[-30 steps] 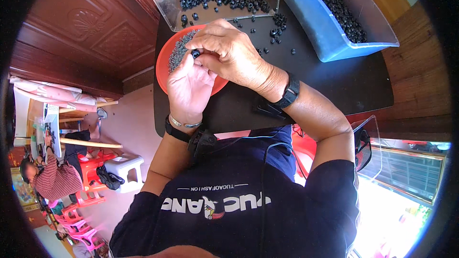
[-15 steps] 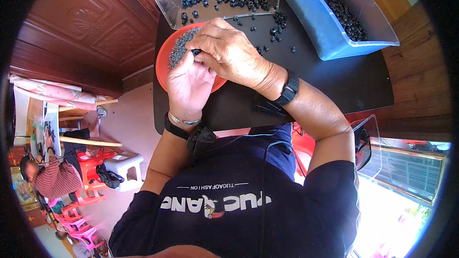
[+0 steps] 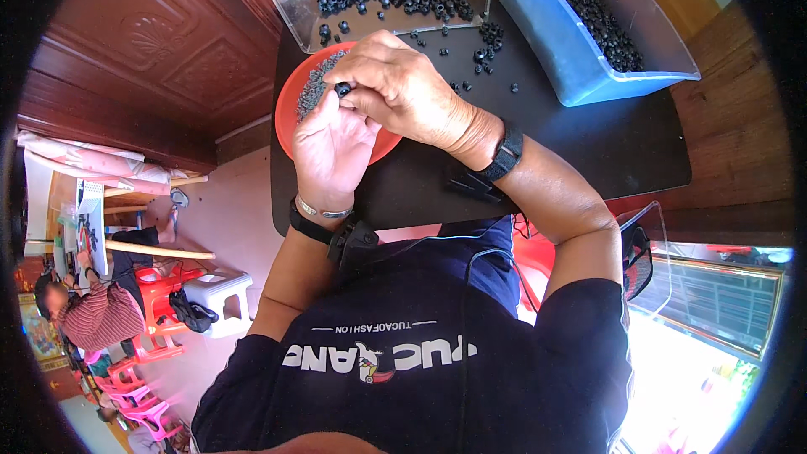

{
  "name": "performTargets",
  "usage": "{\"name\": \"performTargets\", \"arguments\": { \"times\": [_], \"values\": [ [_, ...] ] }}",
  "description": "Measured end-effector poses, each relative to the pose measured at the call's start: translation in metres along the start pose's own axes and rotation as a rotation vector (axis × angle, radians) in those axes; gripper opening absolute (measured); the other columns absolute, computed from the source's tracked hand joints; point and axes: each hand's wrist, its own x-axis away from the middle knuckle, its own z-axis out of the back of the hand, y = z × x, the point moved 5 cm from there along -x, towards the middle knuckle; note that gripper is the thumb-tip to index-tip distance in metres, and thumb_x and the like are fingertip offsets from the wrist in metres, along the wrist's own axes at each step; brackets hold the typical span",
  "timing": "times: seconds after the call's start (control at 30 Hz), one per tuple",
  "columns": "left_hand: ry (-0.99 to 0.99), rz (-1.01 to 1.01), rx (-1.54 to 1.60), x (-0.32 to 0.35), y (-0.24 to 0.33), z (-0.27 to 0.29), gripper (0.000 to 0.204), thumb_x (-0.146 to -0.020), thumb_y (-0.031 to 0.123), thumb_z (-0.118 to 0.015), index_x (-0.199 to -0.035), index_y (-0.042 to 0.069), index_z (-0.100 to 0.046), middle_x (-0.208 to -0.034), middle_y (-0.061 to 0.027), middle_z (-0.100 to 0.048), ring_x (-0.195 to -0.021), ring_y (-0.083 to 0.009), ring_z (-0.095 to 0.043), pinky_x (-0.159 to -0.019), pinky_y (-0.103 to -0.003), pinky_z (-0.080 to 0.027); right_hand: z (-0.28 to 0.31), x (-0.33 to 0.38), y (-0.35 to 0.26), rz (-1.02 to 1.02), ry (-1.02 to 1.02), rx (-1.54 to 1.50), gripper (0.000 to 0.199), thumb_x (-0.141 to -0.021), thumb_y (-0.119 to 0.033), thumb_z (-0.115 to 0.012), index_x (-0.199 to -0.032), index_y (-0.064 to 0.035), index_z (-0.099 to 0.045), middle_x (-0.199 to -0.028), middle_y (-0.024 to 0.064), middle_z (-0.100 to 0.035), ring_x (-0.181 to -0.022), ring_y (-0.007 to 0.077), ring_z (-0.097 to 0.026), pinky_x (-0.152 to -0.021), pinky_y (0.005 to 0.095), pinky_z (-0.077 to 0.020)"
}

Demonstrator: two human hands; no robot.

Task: Assembling small black components by hand at a manual workstation.

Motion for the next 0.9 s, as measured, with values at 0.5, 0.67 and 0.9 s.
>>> {"name": "performTargets", "arguments": {
  "times": [0.5, 0.67, 0.9],
  "values": [
    [0.05, 0.035, 0.047, 0.0, -0.004, -0.009, 0.023, -0.095, 0.02, -0.045, -0.11, 0.006, -0.054, -0.105, -0.0025, -0.055, -0.095, -0.011, -0.051, -0.091, -0.033, -0.04, 0.008, 0.001, 0.003, -0.044, 0.038, -0.018, 0.032, -0.066, -0.01, -0.078, -0.095, -0.0082, -0.065, -0.089, 0.0072, -0.064, -0.09, 0.0267, -0.061, -0.08, 0.0368, -0.0495],
    [-0.008, -0.02, -0.08, 0.0, -0.002, -0.006, 0.025, -0.097, 0.023, -0.042, -0.111, 0.006, -0.053, -0.105, -0.0026, -0.055, -0.094, -0.0112, -0.051, -0.092, -0.033, -0.04, 0.009, -0.001, -0.002, -0.019, 0.016, 0.003, 0.03, -0.067, -0.013, -0.077, -0.094, -0.0075, -0.064, -0.087, 0.0077, -0.063, -0.089, 0.0278, -0.06, -0.079, 0.0376, -0.0492],
    [0.016, -0.032, -0.095, 0.001, -0.003, -0.001, 0.026, -0.097, 0.023, -0.042, -0.112, 0.005, -0.054, -0.105, -0.0029, -0.055, -0.099, -0.0122, -0.051, -0.092, -0.033, -0.039, 0.006, 0.0, -0.005, 0.011, -0.041, 0.056, 0.029, -0.068, -0.013, -0.076, -0.093, -0.0052, -0.061, -0.088, 0.0092, -0.062, -0.087, 0.0287, -0.06, -0.078, 0.0382, -0.0497]
  ]
}}
